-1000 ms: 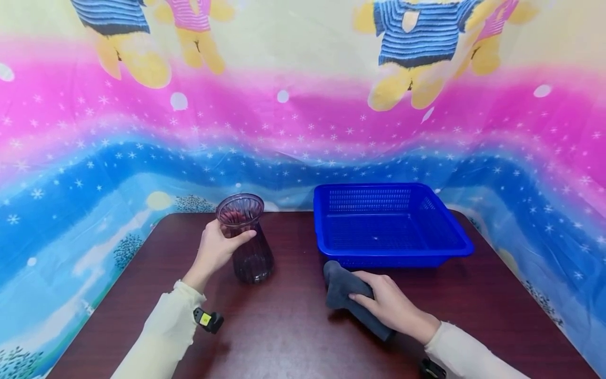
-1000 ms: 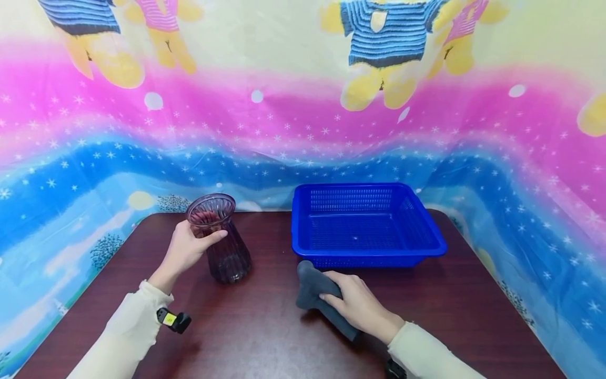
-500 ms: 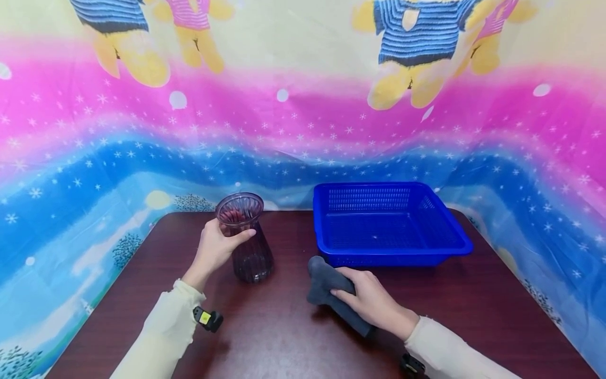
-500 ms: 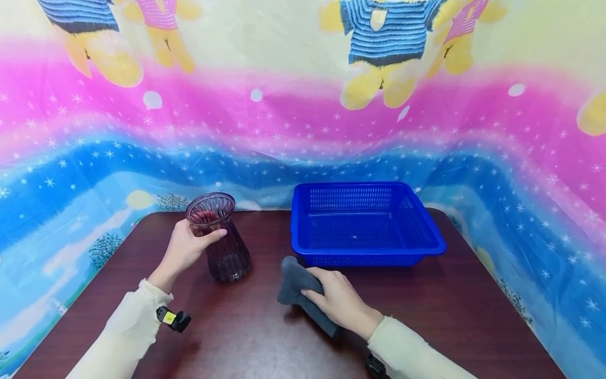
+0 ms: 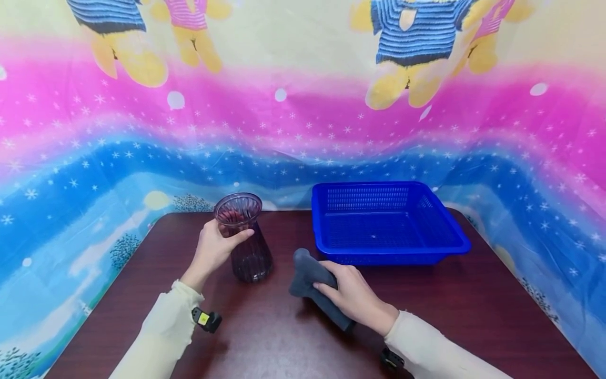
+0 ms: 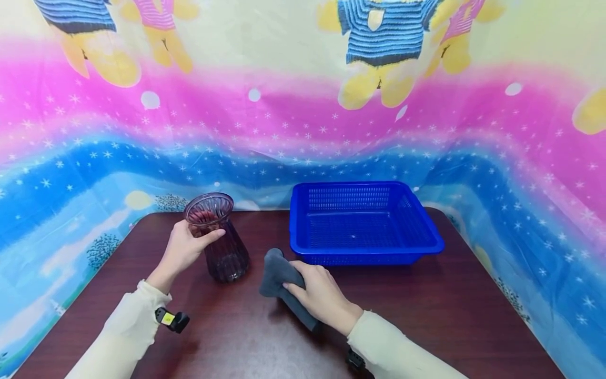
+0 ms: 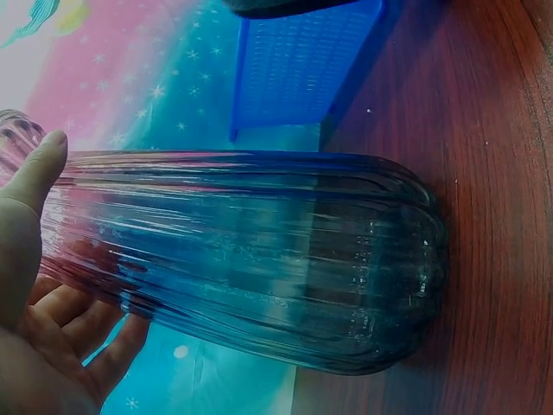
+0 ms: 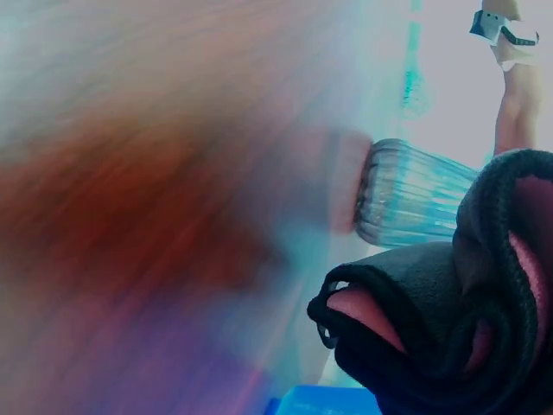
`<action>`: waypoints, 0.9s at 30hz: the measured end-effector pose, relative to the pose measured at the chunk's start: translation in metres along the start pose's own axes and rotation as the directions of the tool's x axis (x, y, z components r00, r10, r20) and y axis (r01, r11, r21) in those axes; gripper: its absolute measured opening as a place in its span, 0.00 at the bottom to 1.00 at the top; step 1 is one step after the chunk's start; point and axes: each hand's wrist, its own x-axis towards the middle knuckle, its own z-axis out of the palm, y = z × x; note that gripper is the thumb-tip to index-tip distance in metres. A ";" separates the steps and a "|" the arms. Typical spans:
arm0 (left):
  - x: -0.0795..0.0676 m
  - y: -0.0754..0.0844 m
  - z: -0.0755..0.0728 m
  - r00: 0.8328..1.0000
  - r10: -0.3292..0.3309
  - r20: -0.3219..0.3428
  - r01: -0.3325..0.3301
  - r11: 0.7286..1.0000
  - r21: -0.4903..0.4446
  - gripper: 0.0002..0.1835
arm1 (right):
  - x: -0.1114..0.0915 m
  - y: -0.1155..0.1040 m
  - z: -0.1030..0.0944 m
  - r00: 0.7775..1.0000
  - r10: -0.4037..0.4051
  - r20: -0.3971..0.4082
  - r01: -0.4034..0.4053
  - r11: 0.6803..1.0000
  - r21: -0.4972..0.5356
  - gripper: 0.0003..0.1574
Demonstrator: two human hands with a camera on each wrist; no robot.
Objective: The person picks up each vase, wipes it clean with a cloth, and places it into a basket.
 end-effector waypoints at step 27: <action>0.000 -0.002 -0.001 1.000 0.014 -0.007 -0.014 1.000 0.011 0.26 | 0.036 -0.023 0.013 1.000 0.019 0.006 -0.019 1.000 0.004 0.20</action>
